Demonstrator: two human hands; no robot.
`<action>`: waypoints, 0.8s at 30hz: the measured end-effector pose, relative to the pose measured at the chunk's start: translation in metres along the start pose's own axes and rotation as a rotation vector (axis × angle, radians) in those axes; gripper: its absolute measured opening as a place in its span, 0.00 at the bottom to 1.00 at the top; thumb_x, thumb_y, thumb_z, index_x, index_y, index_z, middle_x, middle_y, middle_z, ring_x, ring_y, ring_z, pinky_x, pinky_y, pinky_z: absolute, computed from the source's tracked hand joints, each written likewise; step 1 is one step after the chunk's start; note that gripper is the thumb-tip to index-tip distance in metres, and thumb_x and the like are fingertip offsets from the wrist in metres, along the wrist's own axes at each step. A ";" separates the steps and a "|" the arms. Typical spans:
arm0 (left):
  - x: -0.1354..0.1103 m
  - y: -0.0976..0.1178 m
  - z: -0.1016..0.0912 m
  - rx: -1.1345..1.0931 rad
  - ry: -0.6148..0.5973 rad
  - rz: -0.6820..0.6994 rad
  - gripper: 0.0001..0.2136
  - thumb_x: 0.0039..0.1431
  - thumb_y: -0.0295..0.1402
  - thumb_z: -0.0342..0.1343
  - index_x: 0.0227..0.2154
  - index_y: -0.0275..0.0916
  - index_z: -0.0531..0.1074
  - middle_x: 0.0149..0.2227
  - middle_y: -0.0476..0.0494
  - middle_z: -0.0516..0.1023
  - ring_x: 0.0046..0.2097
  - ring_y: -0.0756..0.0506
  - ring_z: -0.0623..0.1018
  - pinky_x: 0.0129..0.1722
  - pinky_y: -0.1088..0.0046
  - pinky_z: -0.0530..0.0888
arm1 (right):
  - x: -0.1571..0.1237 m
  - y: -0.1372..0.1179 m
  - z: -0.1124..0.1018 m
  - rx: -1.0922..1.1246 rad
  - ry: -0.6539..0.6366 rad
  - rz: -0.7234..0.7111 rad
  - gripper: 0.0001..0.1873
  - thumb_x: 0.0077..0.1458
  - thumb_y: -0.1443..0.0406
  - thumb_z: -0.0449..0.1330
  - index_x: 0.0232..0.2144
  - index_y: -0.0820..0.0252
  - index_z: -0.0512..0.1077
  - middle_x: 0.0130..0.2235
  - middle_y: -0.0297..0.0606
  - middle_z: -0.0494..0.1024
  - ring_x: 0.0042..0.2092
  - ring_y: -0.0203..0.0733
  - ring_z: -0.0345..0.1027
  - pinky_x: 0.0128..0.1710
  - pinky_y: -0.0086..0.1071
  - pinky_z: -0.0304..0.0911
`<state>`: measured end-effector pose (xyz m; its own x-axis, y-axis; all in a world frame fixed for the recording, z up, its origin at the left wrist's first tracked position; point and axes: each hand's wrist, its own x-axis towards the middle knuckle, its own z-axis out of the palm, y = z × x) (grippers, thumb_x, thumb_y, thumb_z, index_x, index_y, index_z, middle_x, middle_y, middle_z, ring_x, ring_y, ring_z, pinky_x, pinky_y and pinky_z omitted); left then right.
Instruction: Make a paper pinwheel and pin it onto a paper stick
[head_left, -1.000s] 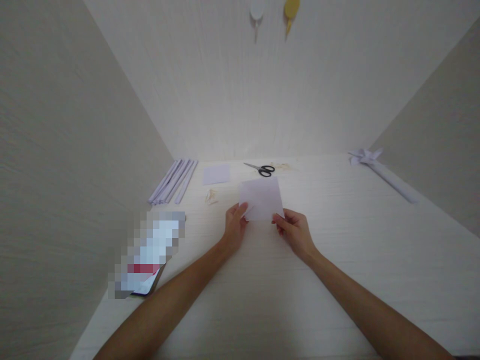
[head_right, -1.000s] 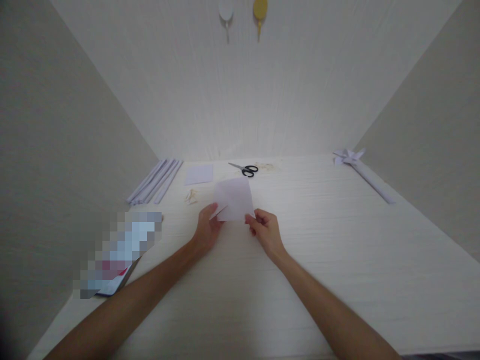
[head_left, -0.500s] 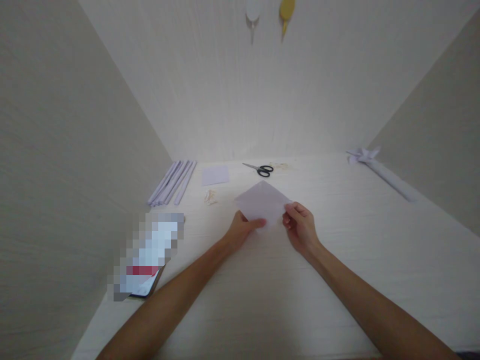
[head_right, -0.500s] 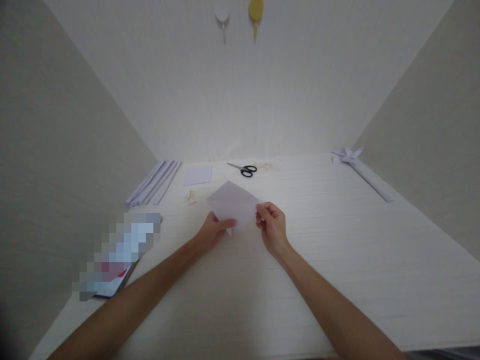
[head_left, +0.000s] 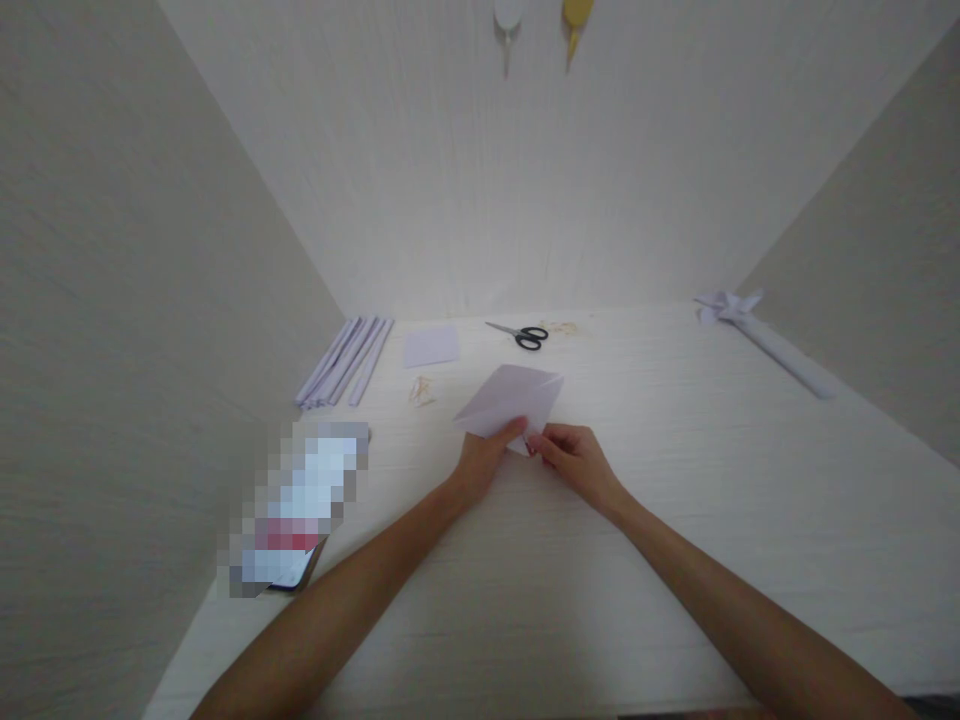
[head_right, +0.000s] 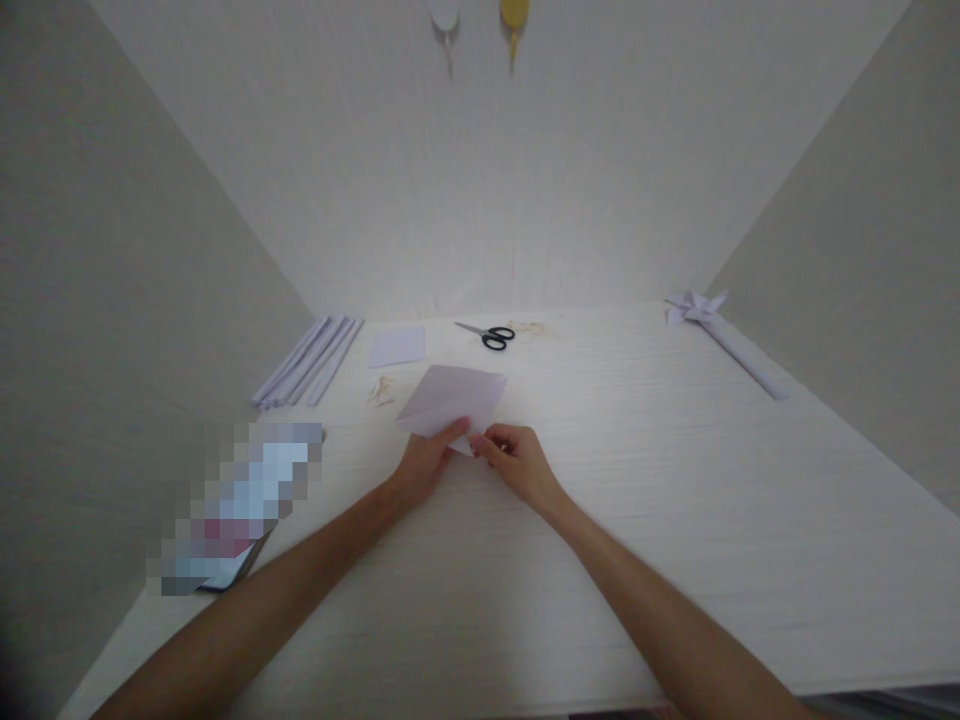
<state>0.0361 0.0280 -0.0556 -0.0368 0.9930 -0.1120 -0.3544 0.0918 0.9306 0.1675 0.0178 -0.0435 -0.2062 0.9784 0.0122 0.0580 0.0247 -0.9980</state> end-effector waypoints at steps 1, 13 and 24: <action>0.000 0.000 0.000 -0.015 0.036 0.000 0.10 0.38 0.32 0.61 0.27 0.37 0.72 0.32 0.46 0.76 0.36 0.47 0.73 0.41 0.68 0.68 | 0.000 0.000 0.000 -0.015 -0.009 -0.002 0.12 0.41 0.59 0.60 0.16 0.63 0.69 0.13 0.27 0.59 0.17 0.27 0.48 0.16 0.24 0.40; 0.000 0.003 0.002 -0.072 0.067 -0.006 0.15 0.38 0.30 0.61 0.34 0.37 0.71 0.38 0.44 0.75 0.39 0.47 0.73 0.44 0.67 0.67 | 0.001 0.004 -0.001 -0.118 -0.011 -0.051 0.07 0.39 0.63 0.61 0.17 0.61 0.68 0.19 0.30 0.67 0.21 0.31 0.56 0.21 0.26 0.52; -0.001 0.006 0.005 -0.165 0.085 -0.027 0.14 0.38 0.28 0.61 0.32 0.37 0.72 0.36 0.44 0.76 0.38 0.48 0.73 0.43 0.69 0.67 | -0.001 -0.002 0.001 -0.100 0.004 -0.021 0.06 0.37 0.64 0.62 0.19 0.61 0.69 0.21 0.31 0.69 0.21 0.31 0.58 0.20 0.26 0.54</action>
<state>0.0382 0.0279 -0.0481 -0.1015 0.9798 -0.1722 -0.5042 0.0985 0.8580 0.1667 0.0164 -0.0415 -0.2043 0.9783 0.0335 0.1514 0.0654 -0.9863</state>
